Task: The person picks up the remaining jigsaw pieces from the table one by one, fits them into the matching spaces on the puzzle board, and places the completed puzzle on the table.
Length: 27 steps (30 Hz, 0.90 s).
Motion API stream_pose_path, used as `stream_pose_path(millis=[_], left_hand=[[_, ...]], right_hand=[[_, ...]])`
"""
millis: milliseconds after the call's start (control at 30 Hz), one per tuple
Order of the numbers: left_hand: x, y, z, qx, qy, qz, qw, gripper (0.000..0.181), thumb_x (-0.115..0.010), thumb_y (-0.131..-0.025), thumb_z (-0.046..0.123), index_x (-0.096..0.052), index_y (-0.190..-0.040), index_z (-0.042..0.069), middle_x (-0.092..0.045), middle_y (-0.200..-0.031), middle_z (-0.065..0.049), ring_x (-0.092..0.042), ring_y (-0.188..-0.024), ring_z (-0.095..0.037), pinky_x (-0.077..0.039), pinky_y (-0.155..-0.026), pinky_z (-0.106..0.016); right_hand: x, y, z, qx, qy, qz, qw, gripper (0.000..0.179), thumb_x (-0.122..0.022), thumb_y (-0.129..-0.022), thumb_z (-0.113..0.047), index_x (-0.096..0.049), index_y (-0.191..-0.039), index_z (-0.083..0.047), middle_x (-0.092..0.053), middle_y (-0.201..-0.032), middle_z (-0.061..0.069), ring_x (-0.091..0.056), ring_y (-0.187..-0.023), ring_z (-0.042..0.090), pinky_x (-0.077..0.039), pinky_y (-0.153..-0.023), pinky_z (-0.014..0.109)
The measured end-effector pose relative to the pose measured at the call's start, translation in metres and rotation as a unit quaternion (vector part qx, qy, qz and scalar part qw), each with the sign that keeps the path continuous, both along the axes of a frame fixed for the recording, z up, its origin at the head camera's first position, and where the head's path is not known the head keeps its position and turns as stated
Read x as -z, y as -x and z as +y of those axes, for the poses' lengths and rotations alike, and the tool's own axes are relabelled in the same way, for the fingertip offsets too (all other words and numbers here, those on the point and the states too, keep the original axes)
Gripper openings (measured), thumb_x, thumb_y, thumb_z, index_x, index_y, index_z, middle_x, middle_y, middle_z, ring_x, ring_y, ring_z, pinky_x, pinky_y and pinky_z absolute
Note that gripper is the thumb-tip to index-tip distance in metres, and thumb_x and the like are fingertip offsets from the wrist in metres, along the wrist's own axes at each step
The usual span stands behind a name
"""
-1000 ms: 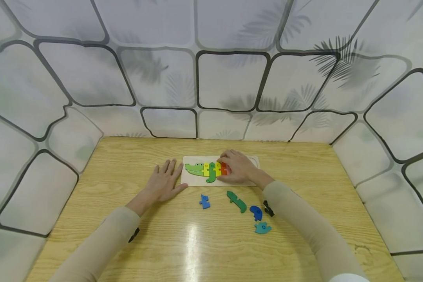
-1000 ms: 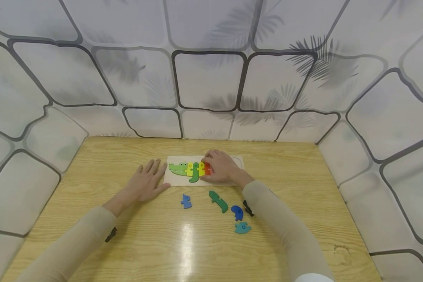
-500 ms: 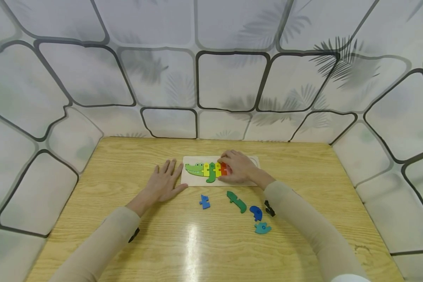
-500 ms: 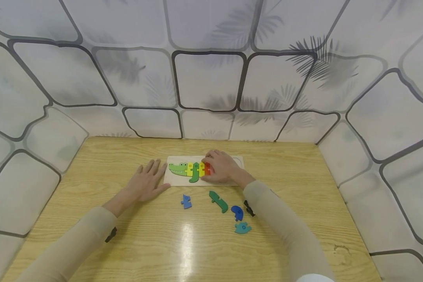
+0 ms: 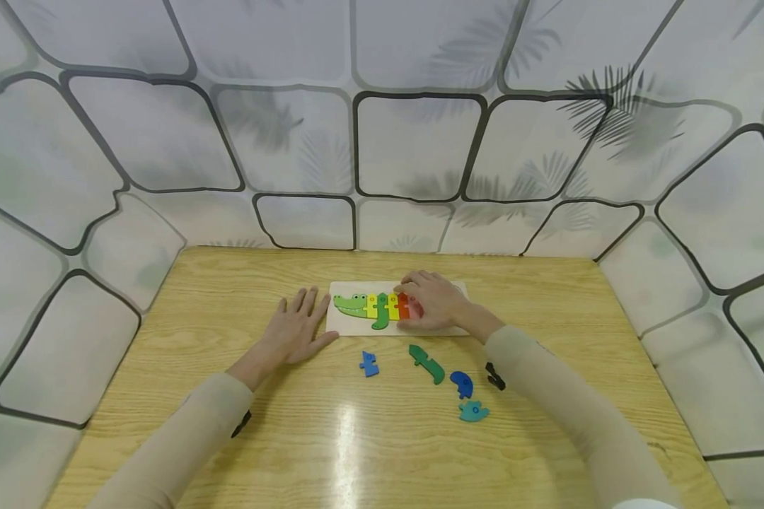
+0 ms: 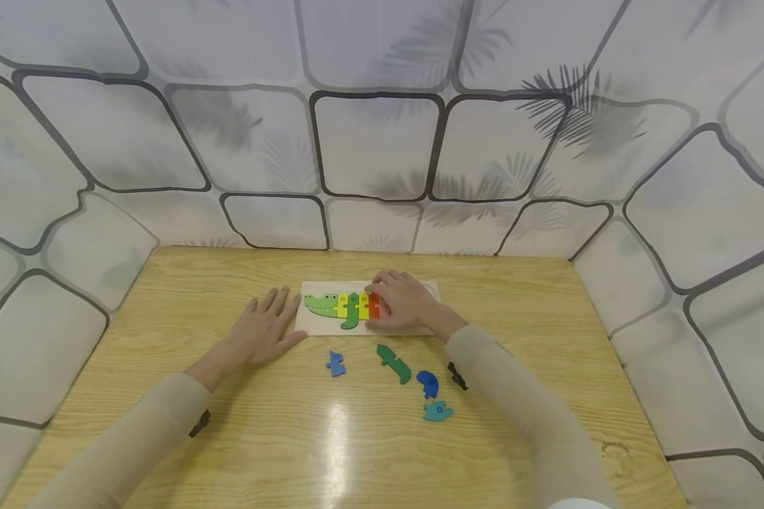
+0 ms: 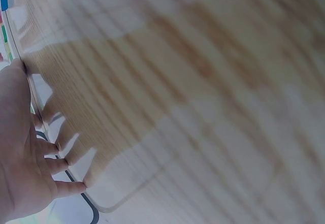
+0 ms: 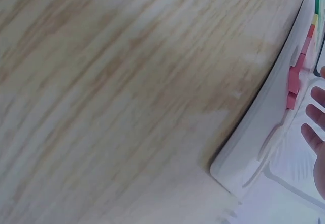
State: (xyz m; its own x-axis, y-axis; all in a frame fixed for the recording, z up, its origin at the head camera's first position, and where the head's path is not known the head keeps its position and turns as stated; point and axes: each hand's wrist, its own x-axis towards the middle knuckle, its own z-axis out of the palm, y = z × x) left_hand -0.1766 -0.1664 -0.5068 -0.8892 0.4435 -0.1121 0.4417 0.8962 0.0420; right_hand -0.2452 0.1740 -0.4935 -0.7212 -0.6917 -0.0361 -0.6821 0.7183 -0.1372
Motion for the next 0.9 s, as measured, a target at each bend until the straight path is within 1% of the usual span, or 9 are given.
stream_pose_path(millis=[233, 433, 633, 900], left_hand=[[0.000, 0.000, 0.000, -0.001, -0.004, -0.003, 1.0000, 0.088, -0.042, -0.106, 0.067, -0.023, -0.169, 0.010, -0.023, -0.173, -0.027, -0.026, -0.161, -0.047, -0.032, -0.123, -0.072], [-0.002, 0.000, 0.000, -0.002, -0.005, -0.005, 1.0000, 0.088, -0.042, -0.106, 0.067, -0.023, -0.169, 0.009, -0.024, -0.173, -0.027, -0.026, -0.161, -0.047, -0.031, -0.123, -0.072], [-0.002, 0.000, 0.000, -0.001, -0.003, -0.005, 1.0000, 0.088, -0.042, -0.106, 0.067, -0.023, -0.169, 0.010, -0.024, -0.173, -0.027, -0.026, -0.161, -0.047, -0.032, -0.123, -0.072], [-0.001, 0.001, 0.000, 0.001, 0.000, -0.003, 1.0000, 0.088, -0.041, -0.106, 0.068, -0.023, -0.169, 0.010, -0.024, -0.173, -0.026, -0.027, -0.161, -0.047, -0.032, -0.123, -0.071]], right_hand=[[-0.004, -0.004, 0.004, 0.006, -0.004, -0.015, 0.9999, 0.081, -0.064, -0.091, -0.073, -0.057, -0.150, -0.018, -0.054, -0.152, 0.009, -0.051, -0.141, 0.032, -0.040, -0.123, 0.056], [-0.009, -0.008, 0.009, -0.005, -0.009, -0.012, 0.9999, 0.083, -0.064, -0.090, -0.073, -0.055, -0.152, -0.018, -0.055, -0.152, 0.010, -0.050, -0.141, 0.033, -0.040, -0.122, 0.058], [-0.012, -0.012, 0.012, -0.009, -0.017, -0.008, 0.9998, 0.083, -0.067, -0.090, -0.072, -0.055, -0.153, -0.019, -0.054, -0.152, 0.010, -0.049, -0.142, 0.033, -0.041, -0.119, 0.057], [-0.016, -0.022, 0.017, -0.006, -0.053, -0.006, 0.9986, 0.089, -0.067, -0.088, -0.074, -0.051, -0.157, -0.020, -0.053, -0.154, 0.009, -0.049, -0.143, 0.033, -0.041, -0.120, 0.056]])
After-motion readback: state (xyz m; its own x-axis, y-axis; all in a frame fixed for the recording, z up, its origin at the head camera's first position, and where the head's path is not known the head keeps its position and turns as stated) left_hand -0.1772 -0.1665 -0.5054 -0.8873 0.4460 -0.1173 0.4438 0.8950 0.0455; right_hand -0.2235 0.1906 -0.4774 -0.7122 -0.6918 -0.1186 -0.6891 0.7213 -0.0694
